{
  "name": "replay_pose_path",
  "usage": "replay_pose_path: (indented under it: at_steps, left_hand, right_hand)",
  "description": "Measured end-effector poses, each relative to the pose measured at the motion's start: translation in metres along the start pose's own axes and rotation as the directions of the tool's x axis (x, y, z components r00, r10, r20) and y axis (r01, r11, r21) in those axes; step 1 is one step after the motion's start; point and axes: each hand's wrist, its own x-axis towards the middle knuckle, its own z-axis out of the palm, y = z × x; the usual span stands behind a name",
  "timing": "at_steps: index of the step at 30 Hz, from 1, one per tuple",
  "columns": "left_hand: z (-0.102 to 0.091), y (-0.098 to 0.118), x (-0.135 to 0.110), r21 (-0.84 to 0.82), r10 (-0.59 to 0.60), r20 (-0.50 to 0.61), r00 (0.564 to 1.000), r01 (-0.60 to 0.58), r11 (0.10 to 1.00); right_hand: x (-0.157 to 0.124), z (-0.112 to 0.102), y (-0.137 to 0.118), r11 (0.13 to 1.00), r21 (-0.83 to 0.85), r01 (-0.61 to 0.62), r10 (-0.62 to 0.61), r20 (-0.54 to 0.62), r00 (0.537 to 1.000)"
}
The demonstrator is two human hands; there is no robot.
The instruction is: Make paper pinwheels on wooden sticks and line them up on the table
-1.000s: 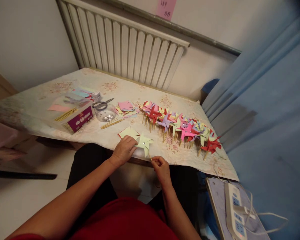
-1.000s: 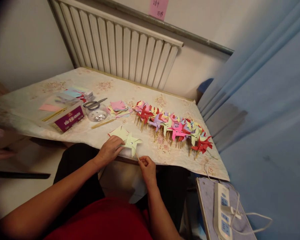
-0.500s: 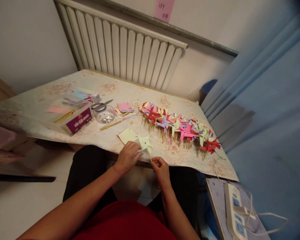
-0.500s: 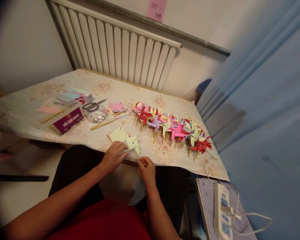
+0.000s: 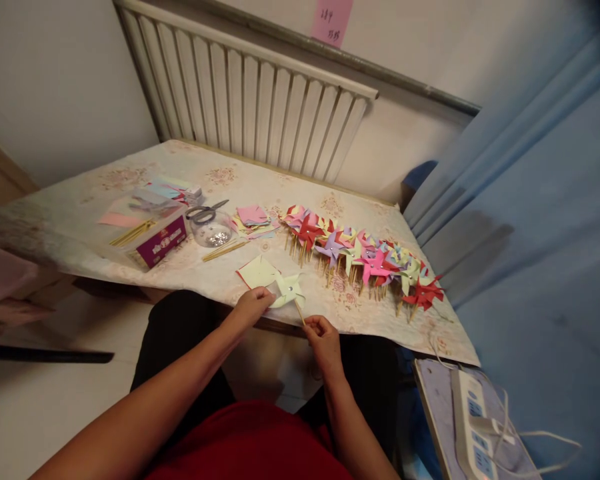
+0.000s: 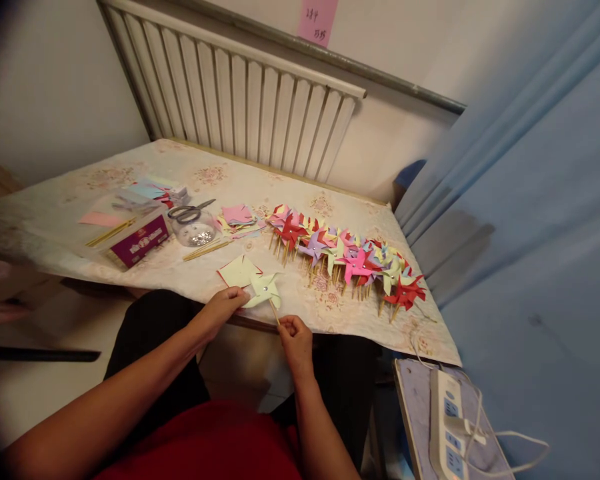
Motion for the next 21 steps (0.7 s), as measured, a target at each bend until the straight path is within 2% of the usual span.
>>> replay_pose_path:
  at_steps: [12,21]
  left_hand:
    - [0.011,-0.007,0.002,0.029,-0.043,0.063,0.997,0.041,0.999]
    - [0.026,-0.013,0.002,-0.110,-0.078,0.115,0.990,0.090,0.990]
  right_hand:
    - [-0.001,0.002,-0.001,1.000,-0.007,-0.019,0.019,0.002,1.000]
    - [-0.003,0.003,-0.001,0.999,0.017,-0.041,0.041,0.010,0.999]
